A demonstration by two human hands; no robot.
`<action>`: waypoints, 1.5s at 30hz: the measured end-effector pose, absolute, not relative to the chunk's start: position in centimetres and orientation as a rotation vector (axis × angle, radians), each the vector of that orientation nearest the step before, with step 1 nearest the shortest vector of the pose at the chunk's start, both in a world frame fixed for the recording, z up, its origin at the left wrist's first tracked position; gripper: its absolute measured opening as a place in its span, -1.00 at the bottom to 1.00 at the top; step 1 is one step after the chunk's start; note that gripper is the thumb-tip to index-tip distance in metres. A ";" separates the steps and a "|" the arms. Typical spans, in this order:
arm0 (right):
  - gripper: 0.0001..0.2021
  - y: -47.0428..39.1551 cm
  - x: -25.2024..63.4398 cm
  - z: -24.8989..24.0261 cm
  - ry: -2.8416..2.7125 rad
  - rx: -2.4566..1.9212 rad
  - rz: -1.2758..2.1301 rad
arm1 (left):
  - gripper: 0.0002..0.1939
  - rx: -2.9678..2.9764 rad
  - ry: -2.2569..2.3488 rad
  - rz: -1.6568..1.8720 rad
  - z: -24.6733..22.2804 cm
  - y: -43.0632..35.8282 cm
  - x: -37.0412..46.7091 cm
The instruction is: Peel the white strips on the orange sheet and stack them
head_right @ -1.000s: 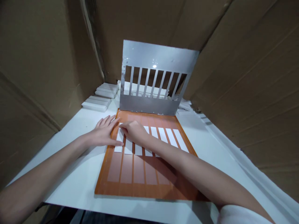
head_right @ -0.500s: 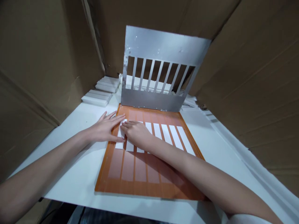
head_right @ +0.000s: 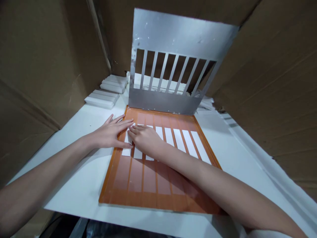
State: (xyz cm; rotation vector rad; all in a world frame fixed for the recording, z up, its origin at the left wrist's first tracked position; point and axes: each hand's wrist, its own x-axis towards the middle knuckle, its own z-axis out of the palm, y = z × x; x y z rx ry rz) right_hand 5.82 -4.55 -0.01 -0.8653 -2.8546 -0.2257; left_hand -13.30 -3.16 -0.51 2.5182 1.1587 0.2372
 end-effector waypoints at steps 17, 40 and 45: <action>-0.74 -4.6 5.8 0.0 -2.865 -0.833 -0.278 | -0.08 2.475 1.087 0.269 -0.5 -3.1 -13.2; -0.76 -4.5 5.7 0.0 -2.845 -0.778 -0.367 | -0.08 2.458 1.090 0.228 -0.2 -3.2 -13.2; -0.77 -4.5 5.7 0.2 -2.868 -0.800 -0.372 | -0.08 2.463 1.085 0.230 -0.3 -3.1 -13.3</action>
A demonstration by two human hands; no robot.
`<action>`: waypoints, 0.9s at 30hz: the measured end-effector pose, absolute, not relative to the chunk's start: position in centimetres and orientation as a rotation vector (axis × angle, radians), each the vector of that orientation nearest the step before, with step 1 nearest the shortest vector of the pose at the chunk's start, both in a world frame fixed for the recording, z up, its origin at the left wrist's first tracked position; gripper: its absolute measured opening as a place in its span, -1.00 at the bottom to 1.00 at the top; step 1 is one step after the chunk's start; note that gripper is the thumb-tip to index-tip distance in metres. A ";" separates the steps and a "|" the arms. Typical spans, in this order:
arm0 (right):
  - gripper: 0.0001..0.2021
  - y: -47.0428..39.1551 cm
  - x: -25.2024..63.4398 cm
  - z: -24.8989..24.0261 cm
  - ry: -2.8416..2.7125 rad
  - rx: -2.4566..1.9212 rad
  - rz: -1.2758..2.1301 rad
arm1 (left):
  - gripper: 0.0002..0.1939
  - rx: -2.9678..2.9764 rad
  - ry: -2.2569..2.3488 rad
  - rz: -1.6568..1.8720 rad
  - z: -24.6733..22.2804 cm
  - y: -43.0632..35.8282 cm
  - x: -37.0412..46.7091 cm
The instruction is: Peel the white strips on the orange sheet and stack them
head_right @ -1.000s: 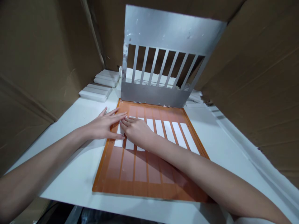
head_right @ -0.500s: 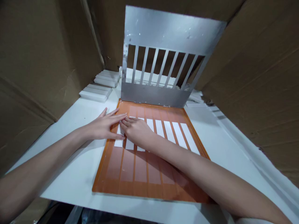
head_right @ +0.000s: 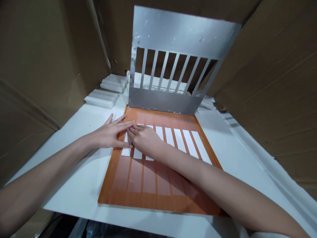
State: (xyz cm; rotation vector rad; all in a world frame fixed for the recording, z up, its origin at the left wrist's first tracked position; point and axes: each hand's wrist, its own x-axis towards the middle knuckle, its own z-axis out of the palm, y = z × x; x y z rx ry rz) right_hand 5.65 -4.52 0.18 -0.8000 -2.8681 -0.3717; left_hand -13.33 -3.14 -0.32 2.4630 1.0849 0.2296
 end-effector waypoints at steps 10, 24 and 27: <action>-0.74 -4.4 5.9 -0.1 -2.828 -0.751 -0.375 | -0.13 2.471 1.079 0.237 -0.7 -3.0 -13.4; -0.76 -4.4 5.8 0.0 -2.843 -0.768 -0.329 | -0.13 2.463 1.090 0.237 -0.6 -3.0 -13.4; -0.76 -4.4 5.9 0.0 -2.843 -0.774 -0.326 | -0.14 2.467 1.089 0.231 -0.6 -3.0 -13.4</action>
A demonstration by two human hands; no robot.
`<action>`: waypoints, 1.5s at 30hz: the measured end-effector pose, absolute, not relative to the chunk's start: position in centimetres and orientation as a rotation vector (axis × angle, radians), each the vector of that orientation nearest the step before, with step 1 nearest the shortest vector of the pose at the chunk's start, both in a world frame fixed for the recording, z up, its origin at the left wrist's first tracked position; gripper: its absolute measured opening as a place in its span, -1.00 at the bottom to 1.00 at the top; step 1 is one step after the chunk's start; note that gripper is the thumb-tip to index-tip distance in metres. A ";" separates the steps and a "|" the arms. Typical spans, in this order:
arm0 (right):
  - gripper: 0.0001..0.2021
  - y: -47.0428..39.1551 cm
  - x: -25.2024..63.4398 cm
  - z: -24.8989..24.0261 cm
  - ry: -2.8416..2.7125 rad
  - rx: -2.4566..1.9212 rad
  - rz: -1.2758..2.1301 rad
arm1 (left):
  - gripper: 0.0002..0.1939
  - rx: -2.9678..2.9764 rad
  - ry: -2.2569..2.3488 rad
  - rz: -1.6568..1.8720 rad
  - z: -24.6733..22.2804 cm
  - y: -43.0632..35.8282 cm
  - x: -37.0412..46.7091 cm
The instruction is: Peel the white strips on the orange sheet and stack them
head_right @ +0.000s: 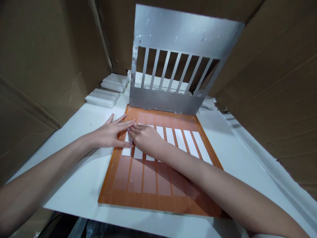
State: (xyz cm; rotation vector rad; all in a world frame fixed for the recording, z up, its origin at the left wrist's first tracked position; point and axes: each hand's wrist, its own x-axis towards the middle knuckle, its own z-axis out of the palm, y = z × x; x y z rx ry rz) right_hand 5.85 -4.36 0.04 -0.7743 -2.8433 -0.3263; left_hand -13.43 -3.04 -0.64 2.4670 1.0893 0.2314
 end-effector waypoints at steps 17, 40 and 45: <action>-0.85 -5.4 4.7 2.5 -3.003 -0.971 -0.060 | -0.14 2.459 1.097 0.180 0.0 -3.2 -13.3; -0.77 -6.2 5.0 3.6 -2.687 -0.925 0.234 | -0.23 2.431 1.093 0.225 -0.1 -3.1 -13.2; -0.83 -9.9 5.1 4.5 -2.723 -0.876 0.299 | -0.31 2.451 1.106 0.217 -0.1 -3.2 -13.3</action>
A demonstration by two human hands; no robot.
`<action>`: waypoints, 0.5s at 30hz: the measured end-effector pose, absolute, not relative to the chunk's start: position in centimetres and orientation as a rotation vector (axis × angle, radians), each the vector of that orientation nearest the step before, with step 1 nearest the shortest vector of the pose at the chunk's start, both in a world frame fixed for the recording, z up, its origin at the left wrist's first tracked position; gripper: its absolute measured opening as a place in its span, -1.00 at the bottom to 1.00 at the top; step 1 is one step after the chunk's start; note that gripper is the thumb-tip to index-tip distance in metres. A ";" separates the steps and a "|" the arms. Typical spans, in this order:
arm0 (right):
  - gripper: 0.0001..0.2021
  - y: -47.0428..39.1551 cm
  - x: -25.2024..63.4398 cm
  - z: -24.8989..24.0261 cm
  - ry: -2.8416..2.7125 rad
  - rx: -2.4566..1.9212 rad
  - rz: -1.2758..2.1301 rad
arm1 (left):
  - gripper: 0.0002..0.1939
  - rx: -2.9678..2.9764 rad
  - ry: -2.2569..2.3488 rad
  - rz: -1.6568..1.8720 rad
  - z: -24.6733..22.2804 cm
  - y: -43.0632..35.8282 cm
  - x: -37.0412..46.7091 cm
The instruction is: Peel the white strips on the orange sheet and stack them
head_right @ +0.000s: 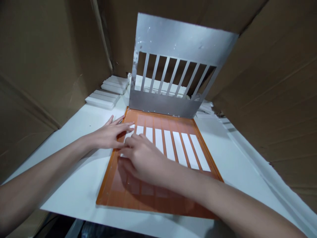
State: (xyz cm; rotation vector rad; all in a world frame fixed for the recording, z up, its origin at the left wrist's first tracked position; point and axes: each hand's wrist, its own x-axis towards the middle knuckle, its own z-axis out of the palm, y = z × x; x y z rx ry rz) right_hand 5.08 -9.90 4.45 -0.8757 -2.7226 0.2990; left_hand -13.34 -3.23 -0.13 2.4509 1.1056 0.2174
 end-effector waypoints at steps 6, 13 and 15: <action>-0.72 -13.8 5.2 3.6 -2.814 -0.947 0.403 | -0.28 2.456 1.122 0.211 0.0 -3.4 -13.4; -0.82 -13.7 5.0 2.5 -2.721 -0.981 0.440 | -0.27 2.461 1.118 0.207 0.0 -3.4 -13.4; -0.85 -13.6 5.0 2.5 -2.681 -0.985 0.459 | -0.28 2.464 1.119 0.212 0.0 -3.4 -13.4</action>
